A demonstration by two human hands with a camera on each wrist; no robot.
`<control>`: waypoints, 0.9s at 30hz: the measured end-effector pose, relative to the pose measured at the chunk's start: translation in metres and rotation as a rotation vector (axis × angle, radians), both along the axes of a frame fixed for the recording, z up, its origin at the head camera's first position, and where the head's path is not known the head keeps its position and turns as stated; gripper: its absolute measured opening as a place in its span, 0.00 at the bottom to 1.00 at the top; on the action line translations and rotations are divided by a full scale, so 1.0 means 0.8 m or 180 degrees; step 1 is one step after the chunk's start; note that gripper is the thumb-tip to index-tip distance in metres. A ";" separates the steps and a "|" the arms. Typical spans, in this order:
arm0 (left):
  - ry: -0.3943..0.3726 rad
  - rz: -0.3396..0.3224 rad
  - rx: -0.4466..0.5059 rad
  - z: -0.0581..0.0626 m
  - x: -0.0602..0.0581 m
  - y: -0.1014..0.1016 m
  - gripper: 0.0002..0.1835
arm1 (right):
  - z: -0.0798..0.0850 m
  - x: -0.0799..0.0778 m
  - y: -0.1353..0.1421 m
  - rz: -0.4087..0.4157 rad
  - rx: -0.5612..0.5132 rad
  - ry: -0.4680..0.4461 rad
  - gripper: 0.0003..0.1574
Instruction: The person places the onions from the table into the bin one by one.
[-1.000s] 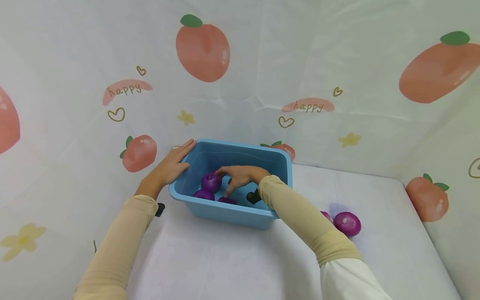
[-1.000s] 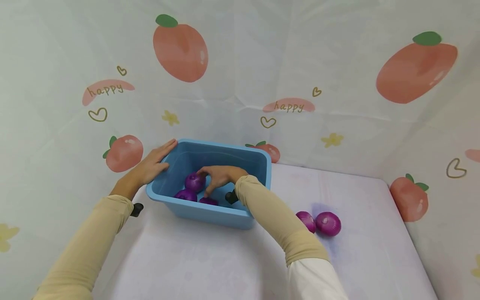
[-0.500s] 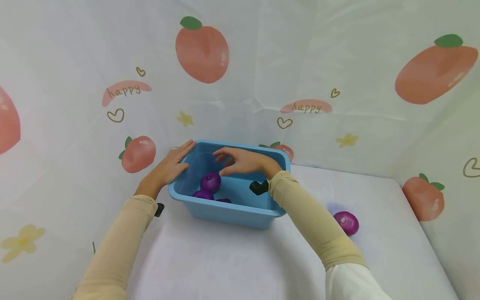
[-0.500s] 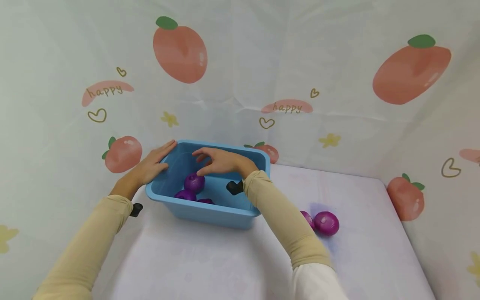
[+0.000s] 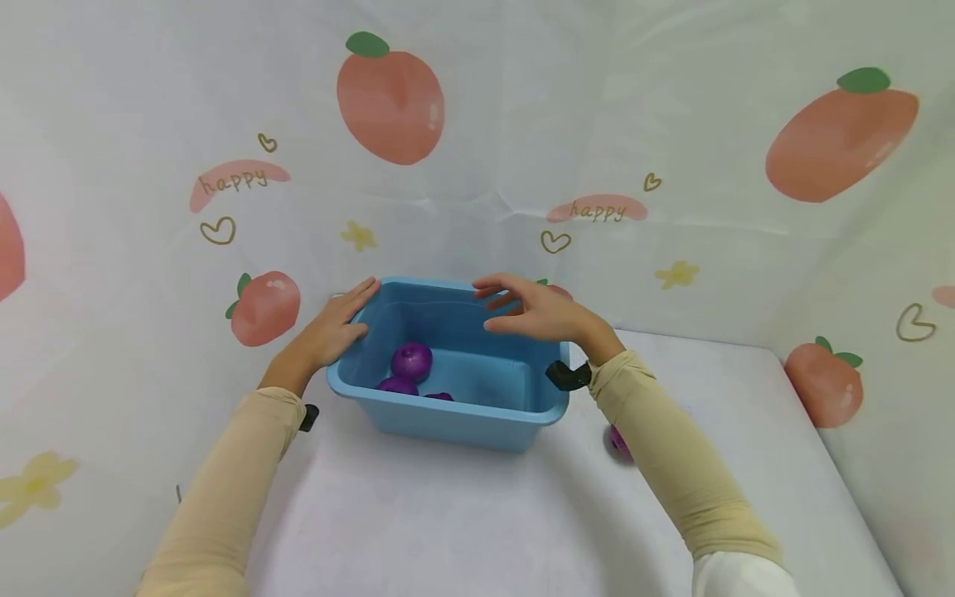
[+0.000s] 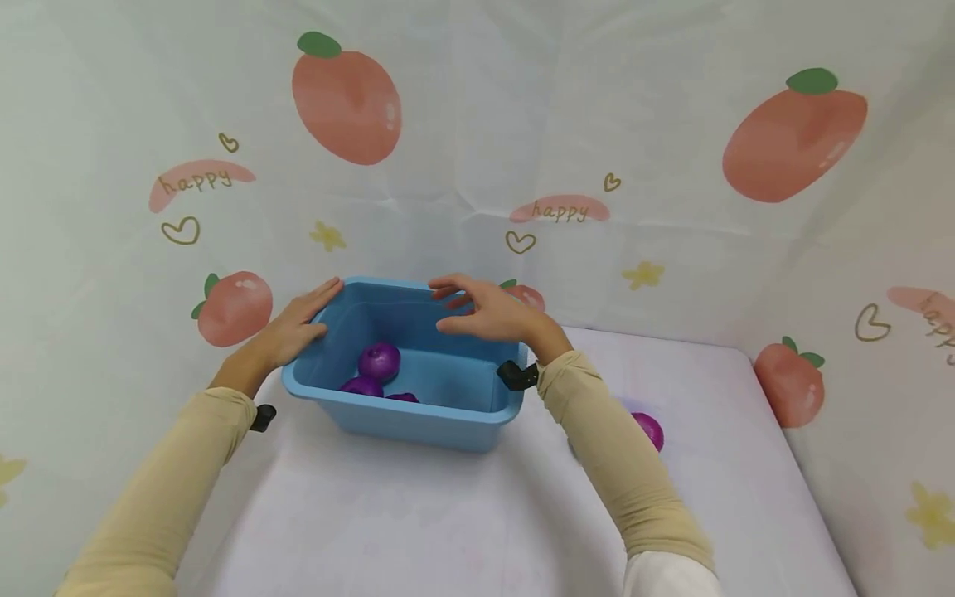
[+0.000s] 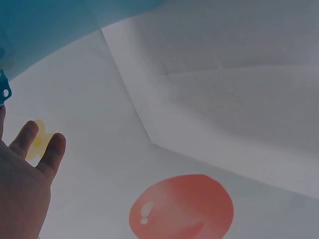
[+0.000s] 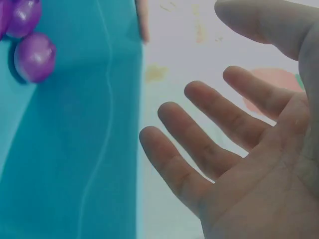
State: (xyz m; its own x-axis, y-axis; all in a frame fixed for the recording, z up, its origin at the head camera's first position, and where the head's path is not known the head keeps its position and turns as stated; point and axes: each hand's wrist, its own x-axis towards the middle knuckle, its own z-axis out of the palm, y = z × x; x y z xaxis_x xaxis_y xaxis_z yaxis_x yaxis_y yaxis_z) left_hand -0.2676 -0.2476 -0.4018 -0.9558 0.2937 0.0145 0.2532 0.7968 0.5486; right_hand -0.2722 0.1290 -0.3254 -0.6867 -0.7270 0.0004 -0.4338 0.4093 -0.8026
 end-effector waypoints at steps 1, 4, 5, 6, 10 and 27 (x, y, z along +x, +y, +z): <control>-0.0002 0.0005 0.0002 0.000 0.000 0.000 0.42 | 0.001 0.001 0.009 -0.0046 -0.0036 0.0035 0.39; 0.0008 0.0007 0.0000 0.001 0.000 -0.002 0.43 | 0.004 0.005 0.039 -0.0261 -0.0138 0.0188 0.38; 0.0017 0.0004 0.0006 0.001 0.000 -0.002 0.43 | 0.004 0.007 0.050 -0.0323 -0.0204 0.0216 0.38; 0.0031 -0.0001 0.0008 0.001 0.000 -0.002 0.42 | 0.005 0.009 0.061 -0.0412 -0.0246 0.0242 0.37; 0.0052 -0.0019 0.0009 0.001 0.000 -0.001 0.42 | 0.000 0.018 0.107 -0.0754 -0.0234 0.0338 0.36; -0.0061 -0.0038 0.0002 -0.001 -0.003 -0.001 0.43 | -0.072 0.088 0.255 -0.1451 0.0653 0.0156 0.41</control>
State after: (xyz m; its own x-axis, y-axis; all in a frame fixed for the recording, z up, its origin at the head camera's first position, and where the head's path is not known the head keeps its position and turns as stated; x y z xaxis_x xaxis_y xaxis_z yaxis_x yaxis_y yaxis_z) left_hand -0.2701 -0.2482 -0.4030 -0.9523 0.3051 -0.0037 0.2521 0.7935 0.5538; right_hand -0.2016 0.3333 -0.3829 -0.9372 -0.3415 -0.0711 -0.2092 0.7133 -0.6689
